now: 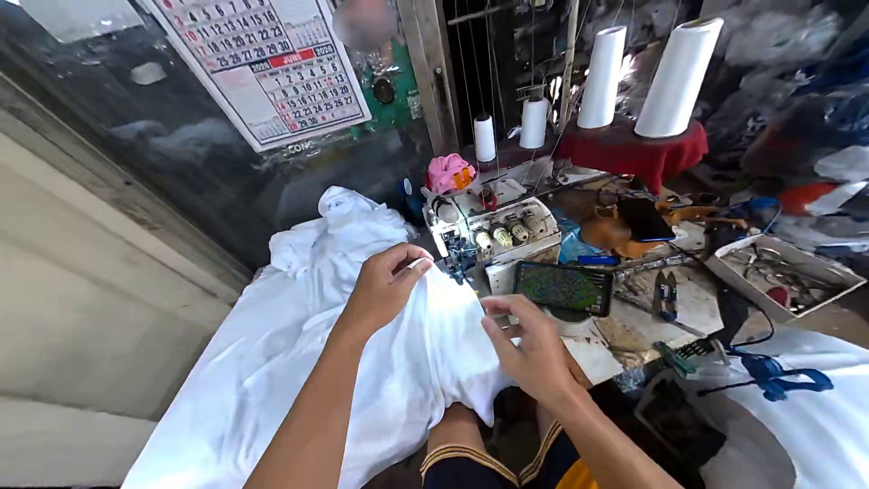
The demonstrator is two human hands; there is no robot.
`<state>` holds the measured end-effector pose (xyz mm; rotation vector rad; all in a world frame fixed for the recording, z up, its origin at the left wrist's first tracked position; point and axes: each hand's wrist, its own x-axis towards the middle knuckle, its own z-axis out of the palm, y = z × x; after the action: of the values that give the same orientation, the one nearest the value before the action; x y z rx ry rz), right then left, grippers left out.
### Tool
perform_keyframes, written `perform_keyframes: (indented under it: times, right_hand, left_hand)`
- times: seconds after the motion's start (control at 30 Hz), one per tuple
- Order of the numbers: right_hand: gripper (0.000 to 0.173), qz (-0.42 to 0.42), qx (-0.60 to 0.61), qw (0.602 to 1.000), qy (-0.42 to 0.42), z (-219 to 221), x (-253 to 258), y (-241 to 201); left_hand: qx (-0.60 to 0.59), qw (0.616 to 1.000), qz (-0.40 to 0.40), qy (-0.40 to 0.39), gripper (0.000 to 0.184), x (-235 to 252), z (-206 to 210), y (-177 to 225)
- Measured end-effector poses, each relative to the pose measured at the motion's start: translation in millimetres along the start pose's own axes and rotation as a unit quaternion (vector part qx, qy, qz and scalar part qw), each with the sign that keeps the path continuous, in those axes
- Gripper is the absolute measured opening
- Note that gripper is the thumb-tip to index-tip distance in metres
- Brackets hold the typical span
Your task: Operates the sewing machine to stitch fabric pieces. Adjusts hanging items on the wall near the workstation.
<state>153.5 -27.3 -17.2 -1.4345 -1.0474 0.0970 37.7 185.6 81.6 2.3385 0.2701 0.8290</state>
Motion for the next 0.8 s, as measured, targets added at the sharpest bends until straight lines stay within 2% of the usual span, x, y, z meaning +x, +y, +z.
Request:
perform_keyframes:
  times: [0.1, 0.17, 0.23, 0.3, 0.33, 0.43, 0.57, 0.67, 0.73, 0.8]
  right_hand:
    - [0.04, 0.036, -0.07, 0.997, -0.001, 25, -4, 26]
    - [0.04, 0.076, -0.097, 0.992, -0.031, 26, -12, 31]
    - [0.037, 0.136, -0.115, 0.975, -0.135, 16, -19, 24]
    - [0.034, 0.15, -0.124, 0.952, -0.237, 3, -28, 13]
    - [0.034, 0.129, -0.133, 0.952, -0.242, -3, -33, 8]
    - [0.029, 0.095, -0.123, 0.974, -0.162, -12, -45, 8]
    - [0.024, 0.13, -0.12, 0.979, -0.098, -12, -48, 27]
    - [0.036, 0.04, -0.11, 0.993, -0.018, -4, -42, 8]
    - [0.049, -0.024, -0.04, 0.998, -0.044, 9, -30, -9]
    - [0.049, -0.024, 0.005, 0.989, -0.145, 18, -22, -11]
  left_hand:
    - [0.008, 1.0, -0.012, -0.02, 0.014, -11, 10, -4]
    - [0.045, 0.998, -0.019, -0.036, 0.014, -21, 18, -8]
    - [0.053, 0.997, -0.024, -0.043, 0.017, -32, 15, -6]
    - [0.056, 0.998, -0.019, -0.031, 0.02, -39, 4, -3]
    - [0.064, 0.998, -0.009, -0.022, 0.02, -38, -3, -3]
    - [0.046, 0.999, -0.015, 0.001, 0.018, -41, -23, -8]
    - [0.024, 0.998, -0.049, 0.013, 0.017, -49, -26, 0]
    - [0.01, 0.999, -0.042, -0.007, 0.017, -54, -13, 9]
    - [-0.006, 0.999, -0.019, -0.04, 0.015, -54, -8, 19]
    - [-0.004, 0.998, 0.003, -0.06, 0.013, -52, -17, 30]
